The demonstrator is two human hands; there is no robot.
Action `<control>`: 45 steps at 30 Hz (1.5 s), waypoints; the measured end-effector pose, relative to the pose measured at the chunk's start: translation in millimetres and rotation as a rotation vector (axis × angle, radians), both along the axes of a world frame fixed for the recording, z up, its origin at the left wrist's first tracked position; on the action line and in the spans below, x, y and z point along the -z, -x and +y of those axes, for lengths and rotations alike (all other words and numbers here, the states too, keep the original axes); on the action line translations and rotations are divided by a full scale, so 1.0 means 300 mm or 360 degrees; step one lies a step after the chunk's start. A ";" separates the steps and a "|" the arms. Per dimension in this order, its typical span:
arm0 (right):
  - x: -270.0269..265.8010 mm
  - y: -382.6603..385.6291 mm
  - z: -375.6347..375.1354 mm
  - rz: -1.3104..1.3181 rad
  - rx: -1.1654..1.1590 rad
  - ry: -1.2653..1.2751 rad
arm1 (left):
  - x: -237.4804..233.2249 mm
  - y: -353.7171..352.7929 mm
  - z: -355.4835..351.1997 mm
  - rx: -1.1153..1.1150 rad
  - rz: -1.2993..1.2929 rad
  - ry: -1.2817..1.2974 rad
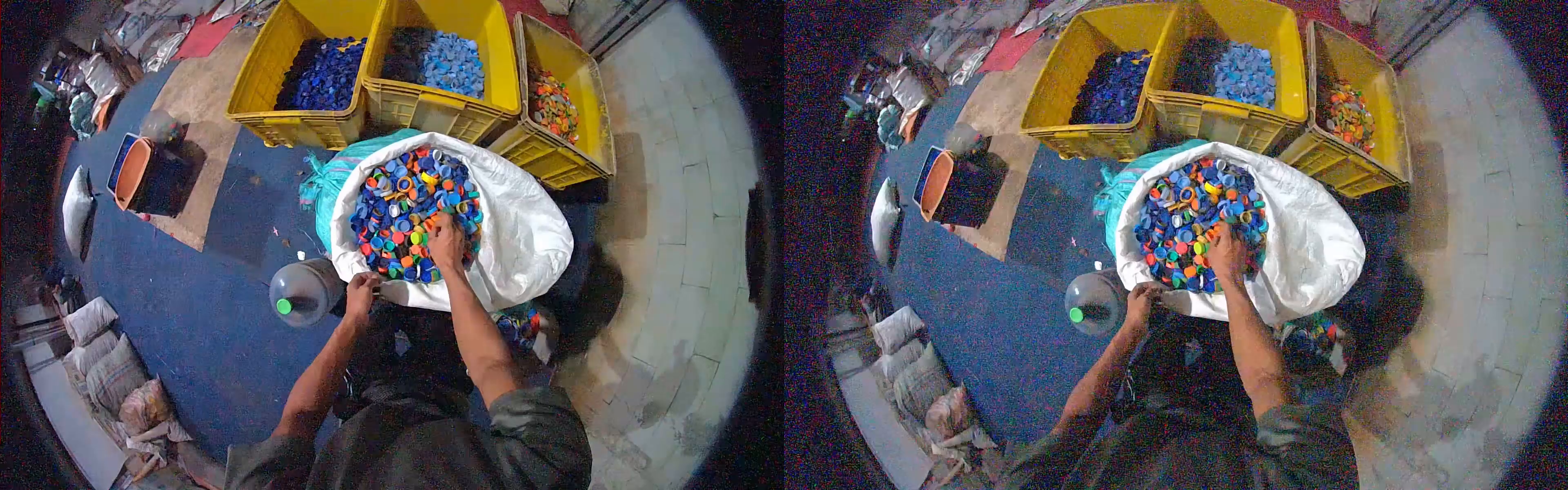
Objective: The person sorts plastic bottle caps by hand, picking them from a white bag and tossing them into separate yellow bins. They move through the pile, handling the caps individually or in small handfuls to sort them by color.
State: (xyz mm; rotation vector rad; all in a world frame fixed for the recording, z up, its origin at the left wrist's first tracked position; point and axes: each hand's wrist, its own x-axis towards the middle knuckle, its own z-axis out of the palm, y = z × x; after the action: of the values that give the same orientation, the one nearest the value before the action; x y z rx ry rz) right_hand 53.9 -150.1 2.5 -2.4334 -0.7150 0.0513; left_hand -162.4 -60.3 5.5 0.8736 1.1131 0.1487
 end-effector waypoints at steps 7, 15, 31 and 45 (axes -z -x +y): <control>-0.021 0.046 -0.085 0.0237 0.0334 -0.0529 | -0.033 -0.182 -0.006 0.0137 -0.0134 -0.0366; -0.128 0.132 -0.222 0.2040 0.0626 -0.2380 | 0.088 -0.370 -0.029 0.0334 0.0045 -0.1106; -0.103 0.234 -0.405 0.2041 0.0755 -0.2048 | 0.039 -0.540 -0.065 0.0652 0.0615 -0.1933; -0.108 0.148 -0.376 0.2144 0.0862 -0.1945 | -0.002 -0.359 -0.062 -0.0013 -0.0464 -0.0002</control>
State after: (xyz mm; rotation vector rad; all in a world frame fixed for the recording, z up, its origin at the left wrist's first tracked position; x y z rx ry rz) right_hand 9.4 -263.0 34.9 -0.9159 0.4640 0.7038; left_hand -54.7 -79.0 6.2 0.8190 0.8443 0.2749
